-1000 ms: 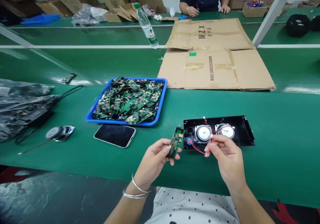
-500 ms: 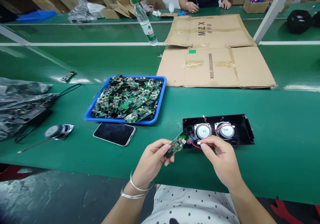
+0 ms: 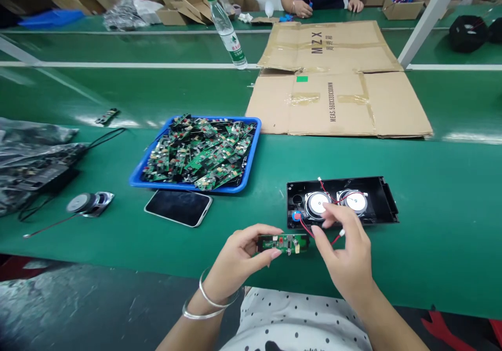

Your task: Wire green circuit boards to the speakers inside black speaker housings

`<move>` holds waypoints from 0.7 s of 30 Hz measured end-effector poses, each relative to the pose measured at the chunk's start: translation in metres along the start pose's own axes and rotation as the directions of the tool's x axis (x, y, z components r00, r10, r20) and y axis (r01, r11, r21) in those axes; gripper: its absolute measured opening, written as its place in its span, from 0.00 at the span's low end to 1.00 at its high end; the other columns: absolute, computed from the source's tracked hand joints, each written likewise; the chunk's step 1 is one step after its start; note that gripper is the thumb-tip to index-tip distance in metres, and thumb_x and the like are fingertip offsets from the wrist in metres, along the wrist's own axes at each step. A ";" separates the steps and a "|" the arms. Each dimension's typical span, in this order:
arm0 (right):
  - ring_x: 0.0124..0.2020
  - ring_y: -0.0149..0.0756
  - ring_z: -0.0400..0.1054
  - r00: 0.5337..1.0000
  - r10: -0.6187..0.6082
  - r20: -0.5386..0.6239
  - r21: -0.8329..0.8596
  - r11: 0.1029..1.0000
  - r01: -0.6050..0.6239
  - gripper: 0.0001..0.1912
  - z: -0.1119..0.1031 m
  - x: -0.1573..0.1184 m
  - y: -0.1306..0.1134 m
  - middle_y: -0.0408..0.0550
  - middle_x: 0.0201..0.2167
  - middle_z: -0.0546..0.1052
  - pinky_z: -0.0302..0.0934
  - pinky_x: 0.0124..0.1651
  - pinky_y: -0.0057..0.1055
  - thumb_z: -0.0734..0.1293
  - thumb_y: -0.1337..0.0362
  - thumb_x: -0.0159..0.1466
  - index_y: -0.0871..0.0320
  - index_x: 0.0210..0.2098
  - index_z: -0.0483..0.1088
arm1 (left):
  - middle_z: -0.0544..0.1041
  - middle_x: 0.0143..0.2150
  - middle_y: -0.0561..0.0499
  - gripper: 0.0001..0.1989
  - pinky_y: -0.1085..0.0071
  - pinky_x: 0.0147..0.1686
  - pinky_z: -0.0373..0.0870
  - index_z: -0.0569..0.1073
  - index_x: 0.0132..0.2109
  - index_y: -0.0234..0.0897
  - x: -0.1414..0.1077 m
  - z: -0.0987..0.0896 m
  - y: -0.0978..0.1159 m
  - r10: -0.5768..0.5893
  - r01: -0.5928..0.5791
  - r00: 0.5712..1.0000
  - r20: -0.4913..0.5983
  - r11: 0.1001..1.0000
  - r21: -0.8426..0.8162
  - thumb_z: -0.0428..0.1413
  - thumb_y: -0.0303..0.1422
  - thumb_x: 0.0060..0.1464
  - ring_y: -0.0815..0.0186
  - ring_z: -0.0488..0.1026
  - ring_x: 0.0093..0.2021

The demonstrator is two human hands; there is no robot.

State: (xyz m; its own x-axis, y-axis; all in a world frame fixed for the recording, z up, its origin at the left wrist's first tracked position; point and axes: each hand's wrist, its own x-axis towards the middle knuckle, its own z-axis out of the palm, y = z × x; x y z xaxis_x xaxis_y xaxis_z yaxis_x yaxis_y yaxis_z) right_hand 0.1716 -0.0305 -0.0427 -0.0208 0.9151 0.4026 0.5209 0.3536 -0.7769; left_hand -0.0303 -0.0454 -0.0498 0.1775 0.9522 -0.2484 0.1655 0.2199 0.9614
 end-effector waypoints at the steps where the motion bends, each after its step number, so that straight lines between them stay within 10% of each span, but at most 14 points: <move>1: 0.36 0.36 0.67 0.987 -0.146 -0.061 -0.091 0.986 0.140 0.16 -0.001 0.001 -0.005 0.47 0.37 0.71 0.65 0.39 0.34 0.67 0.71 0.61 0.55 0.47 0.66 | 0.76 0.24 0.52 0.11 0.78 0.19 0.63 0.77 0.39 0.34 -0.001 0.000 0.000 0.027 -0.027 1.000 0.003 0.997 0.066 0.63 0.32 0.46 0.71 0.67 0.20; 5: 0.42 0.39 0.64 0.868 -0.497 0.000 -0.345 0.815 0.466 0.12 -0.001 0.001 -0.029 0.47 0.37 0.73 0.58 0.53 0.44 0.69 0.75 0.58 0.55 0.40 0.70 | 0.78 0.26 0.51 0.13 0.79 0.20 0.64 0.78 0.39 0.34 -0.004 0.002 0.006 0.181 -0.177 0.984 0.000 0.962 0.209 0.66 0.31 0.43 0.72 0.67 0.20; 11: 0.38 0.35 0.67 0.876 -0.425 0.229 -0.147 0.874 0.463 0.07 0.015 0.002 -0.040 0.43 0.33 0.76 0.41 0.63 0.56 0.61 0.73 0.65 0.59 0.35 0.71 | 0.81 0.30 0.50 0.17 0.81 0.24 0.70 0.78 0.40 0.33 -0.009 0.001 0.019 0.301 -0.292 0.954 -0.003 0.927 0.235 0.67 0.30 0.40 0.71 0.71 0.22; 21: 0.31 0.34 0.68 0.720 -0.600 0.348 -0.128 0.731 0.670 0.10 0.026 0.023 -0.043 0.43 0.29 0.75 0.39 0.65 0.52 0.58 0.76 0.63 0.58 0.34 0.68 | 0.79 0.26 0.50 0.15 0.74 0.26 0.72 0.81 0.37 0.40 -0.010 -0.012 0.020 0.055 -0.037 0.988 -0.147 0.991 0.126 0.69 0.35 0.36 0.64 0.72 0.24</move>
State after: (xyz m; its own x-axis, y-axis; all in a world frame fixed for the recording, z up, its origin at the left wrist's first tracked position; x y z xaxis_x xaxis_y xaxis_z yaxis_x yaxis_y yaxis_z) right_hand 0.1268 -0.0199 -0.0131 -0.6245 0.5146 0.5875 0.4759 0.8472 -0.2362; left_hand -0.0409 -0.0481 -0.0265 0.0419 0.9837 -0.1749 0.2798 0.1565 0.9472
